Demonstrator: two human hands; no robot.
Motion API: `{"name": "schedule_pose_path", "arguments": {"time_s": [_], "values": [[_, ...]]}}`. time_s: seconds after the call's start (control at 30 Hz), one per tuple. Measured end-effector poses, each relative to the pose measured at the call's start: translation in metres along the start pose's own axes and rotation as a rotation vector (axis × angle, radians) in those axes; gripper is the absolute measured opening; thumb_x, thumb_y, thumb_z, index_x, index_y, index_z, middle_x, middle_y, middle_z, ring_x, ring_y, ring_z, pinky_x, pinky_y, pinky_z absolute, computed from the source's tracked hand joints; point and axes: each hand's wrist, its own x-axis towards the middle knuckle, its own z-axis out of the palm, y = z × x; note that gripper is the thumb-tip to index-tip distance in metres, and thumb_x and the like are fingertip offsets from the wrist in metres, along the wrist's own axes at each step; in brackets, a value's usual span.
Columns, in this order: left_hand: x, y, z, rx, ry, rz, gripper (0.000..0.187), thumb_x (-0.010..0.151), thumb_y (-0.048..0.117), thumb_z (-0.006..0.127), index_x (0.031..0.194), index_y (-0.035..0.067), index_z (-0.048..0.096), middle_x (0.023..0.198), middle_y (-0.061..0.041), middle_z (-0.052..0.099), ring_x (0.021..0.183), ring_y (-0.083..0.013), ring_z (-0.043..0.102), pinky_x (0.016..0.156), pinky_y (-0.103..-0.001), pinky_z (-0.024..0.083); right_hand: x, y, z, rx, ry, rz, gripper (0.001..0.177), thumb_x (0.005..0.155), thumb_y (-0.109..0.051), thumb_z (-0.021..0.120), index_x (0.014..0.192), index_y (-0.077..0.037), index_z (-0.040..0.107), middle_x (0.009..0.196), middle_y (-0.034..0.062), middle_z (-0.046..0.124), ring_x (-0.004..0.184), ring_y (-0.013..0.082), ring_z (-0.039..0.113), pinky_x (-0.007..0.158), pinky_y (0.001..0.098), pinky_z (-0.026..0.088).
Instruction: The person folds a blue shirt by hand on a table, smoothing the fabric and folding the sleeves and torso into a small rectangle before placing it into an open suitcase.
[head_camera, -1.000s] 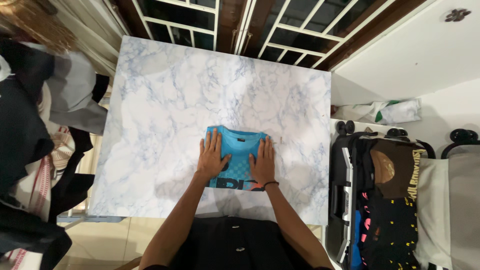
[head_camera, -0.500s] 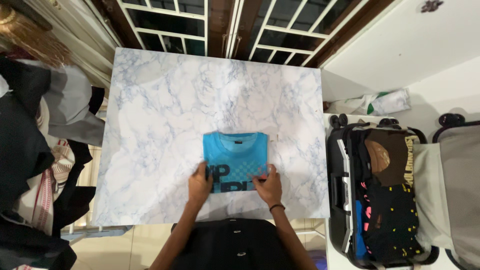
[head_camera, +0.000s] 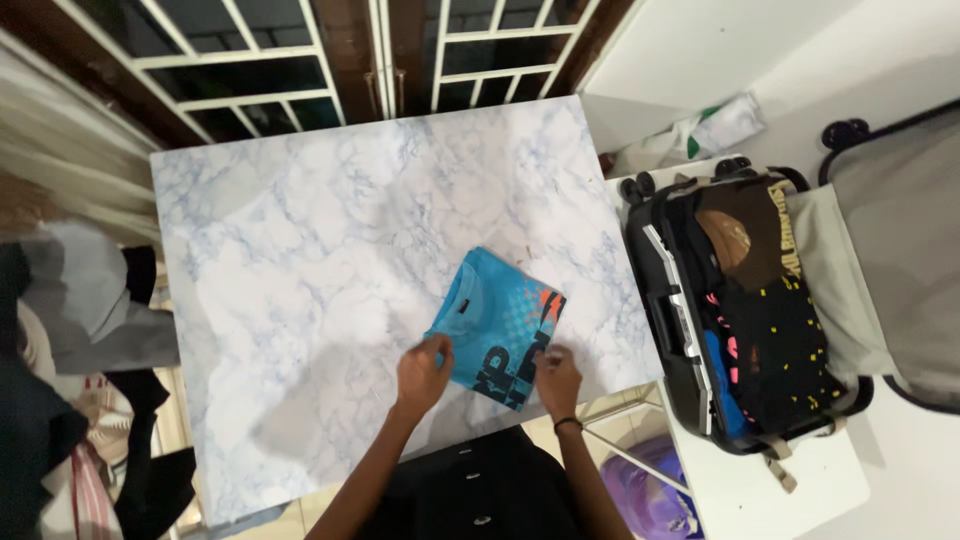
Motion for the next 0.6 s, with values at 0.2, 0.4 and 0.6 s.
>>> {"name": "schedule_pose_path", "arguments": {"time_s": [0.2,0.4,0.6], "values": [[0.04,-0.011,-0.008,0.347,0.089,0.274,0.031,0.08,0.003,0.067,0.11,0.008,0.068,0.118,-0.015,0.065,0.104,-0.0428,0.062,0.086,-0.054,0.055,-0.024,-0.025,-0.003,-0.096,-0.171,0.055,0.048,0.086,-0.028,0.073,0.123,0.0,0.061,0.084,0.0186,0.077,0.079,0.034,0.076,0.074,0.044,0.058],[0.012,-0.02,0.009,0.367,-0.192,0.074,0.04,0.082,0.003,0.064,0.122,0.009,0.062,0.129,-0.024,0.057,0.1,-0.046,0.063,0.082,-0.053,0.058,-0.014,-0.017,-0.001,-0.023,-0.158,0.036,0.05,0.083,-0.022,0.076,0.126,-0.002,0.059,0.085,0.0179,0.075,0.079,0.0354,0.076,0.072,0.0434,0.059],[-0.057,-0.009,-0.002,-0.015,-0.71,0.04,0.028,0.08,0.008,0.069,0.107,0.006,0.067,0.101,-0.02,0.073,0.094,-0.0388,0.07,0.081,-0.049,0.057,0.017,-0.034,-0.008,-0.072,0.081,-0.4,0.052,0.076,-0.007,0.074,0.127,-0.01,0.064,0.113,0.0198,0.073,0.106,0.04,0.068,0.097,0.0472,0.052]]}}
